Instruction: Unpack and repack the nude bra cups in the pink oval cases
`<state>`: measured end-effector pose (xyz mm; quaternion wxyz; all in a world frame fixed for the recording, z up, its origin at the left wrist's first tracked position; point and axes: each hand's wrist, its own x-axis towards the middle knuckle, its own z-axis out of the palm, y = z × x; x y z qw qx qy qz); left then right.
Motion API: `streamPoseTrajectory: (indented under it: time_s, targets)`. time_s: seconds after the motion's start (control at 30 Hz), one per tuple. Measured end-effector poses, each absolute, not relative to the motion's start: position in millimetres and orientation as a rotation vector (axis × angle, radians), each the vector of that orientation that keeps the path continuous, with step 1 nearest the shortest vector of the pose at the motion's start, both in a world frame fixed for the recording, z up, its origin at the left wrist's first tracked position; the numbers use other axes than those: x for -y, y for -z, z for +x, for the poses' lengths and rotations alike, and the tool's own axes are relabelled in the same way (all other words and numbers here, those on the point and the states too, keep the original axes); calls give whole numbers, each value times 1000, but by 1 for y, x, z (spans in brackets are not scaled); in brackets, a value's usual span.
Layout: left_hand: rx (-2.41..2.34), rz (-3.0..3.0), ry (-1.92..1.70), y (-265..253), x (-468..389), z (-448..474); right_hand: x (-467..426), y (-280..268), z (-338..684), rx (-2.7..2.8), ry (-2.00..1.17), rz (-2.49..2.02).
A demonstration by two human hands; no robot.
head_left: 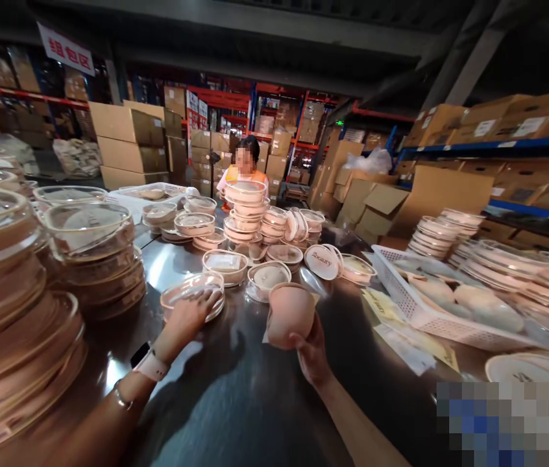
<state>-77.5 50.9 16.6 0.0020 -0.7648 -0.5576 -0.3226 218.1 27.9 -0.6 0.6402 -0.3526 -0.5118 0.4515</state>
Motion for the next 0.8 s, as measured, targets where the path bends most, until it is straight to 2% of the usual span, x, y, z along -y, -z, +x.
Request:
streamPoseTrajectory:
  time_s: [0.17,0.27,0.33,0.4,0.5,0.67,0.8]
  targets:
    - [1566,-2372,1077,-25,-40,-62,-33,-14,246,2024,-48,-779]
    - [1459,-2402,1092,-21,-27,-38,-30,-20,242,2235,320,-720]
    - [1380,-2437,1063,-18,-15,-21,-24,-23,230,2285,432,-707]
    - [1344,-2450,1029,-19,-1,-8,-15,-27,220,2362,372,-591]
    - [1348,-2489,1051,-28,14,-4,-6,-34,218,2333,73,-480]
    - [1465,-2781,1259,-39,6,-22,-13,-32,227,2375,-261,-676]
    - [1356,-2990,1211,-38,-9,-30,-28,-16,225,2421,-467,-1077]
